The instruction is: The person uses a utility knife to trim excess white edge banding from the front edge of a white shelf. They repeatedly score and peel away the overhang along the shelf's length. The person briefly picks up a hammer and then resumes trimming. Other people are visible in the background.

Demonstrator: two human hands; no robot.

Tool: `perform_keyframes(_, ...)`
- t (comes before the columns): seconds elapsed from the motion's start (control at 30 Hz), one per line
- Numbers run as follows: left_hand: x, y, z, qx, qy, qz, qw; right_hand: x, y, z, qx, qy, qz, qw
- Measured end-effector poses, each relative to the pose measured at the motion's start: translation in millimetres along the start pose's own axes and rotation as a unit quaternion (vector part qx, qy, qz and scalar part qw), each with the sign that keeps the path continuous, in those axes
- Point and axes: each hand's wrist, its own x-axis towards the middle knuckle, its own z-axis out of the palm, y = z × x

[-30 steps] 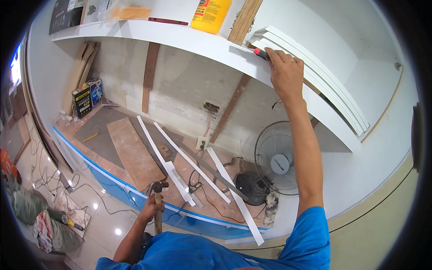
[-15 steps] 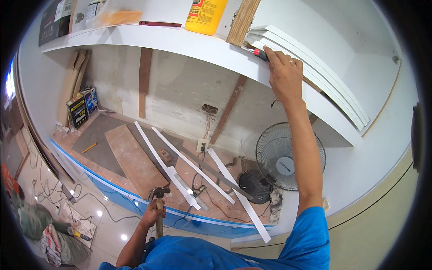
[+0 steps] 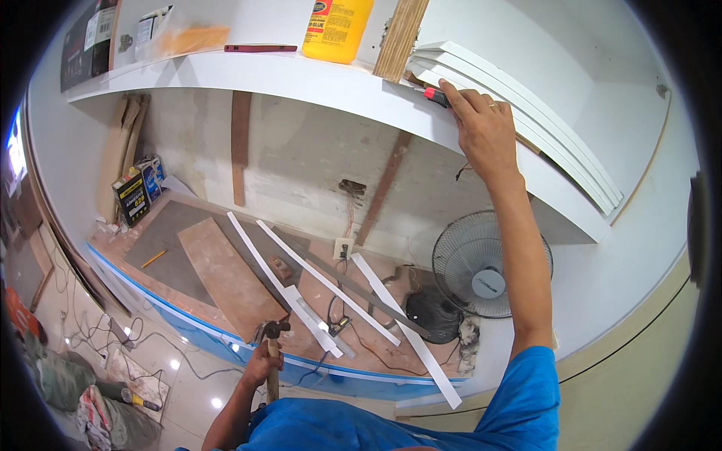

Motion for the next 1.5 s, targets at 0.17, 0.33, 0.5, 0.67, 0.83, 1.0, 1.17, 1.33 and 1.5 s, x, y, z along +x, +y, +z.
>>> perform_keyframes(0.17, 3, -2, -3, 0.027, -0.014, -0.004, 1.0, -1, 6, 0, 0.005, -0.019, -0.003, 1.0)
perform_keyframes(0.33, 2, -1, -3, 0.034, -0.001, -0.011, 0.999, -3, 7, 3, -0.007, -0.023, -0.005, 1.0)
perform_keyframes(0.5, -1, 5, -3, 0.045, -0.011, 0.002, 0.999, -3, 7, 1, 0.009, -0.041, 0.004, 0.999)
perform_keyframes(0.67, -2, 13, 0, 0.065, -0.005, -0.006, 0.998, -8, 10, 6, -0.018, -0.044, 0.011, 0.999)
perform_keyframes(0.83, 0, 15, -5, 0.084, -0.021, -0.028, 0.996, -9, 8, 8, 0.002, -0.012, 0.0, 1.0)
perform_keyframes(1.0, 5, -1, -9, 0.067, -0.03, -0.038, 0.997, -7, 10, 8, -0.018, -0.008, -0.007, 1.0)
perform_keyframes(1.17, 3, -1, -6, 0.071, -0.038, -0.041, 0.996, -11, 10, 14, -0.007, 0.038, -0.021, 0.999)
perform_keyframes(1.33, 3, -7, -8, 0.053, -0.035, -0.039, 0.997, -10, 8, 10, -0.031, 0.01, -0.009, 0.999)
perform_keyframes(1.5, 0, -2, -7, 0.084, -0.033, -0.036, 0.995, -12, 9, 11, -0.035, 0.018, -0.011, 0.999)
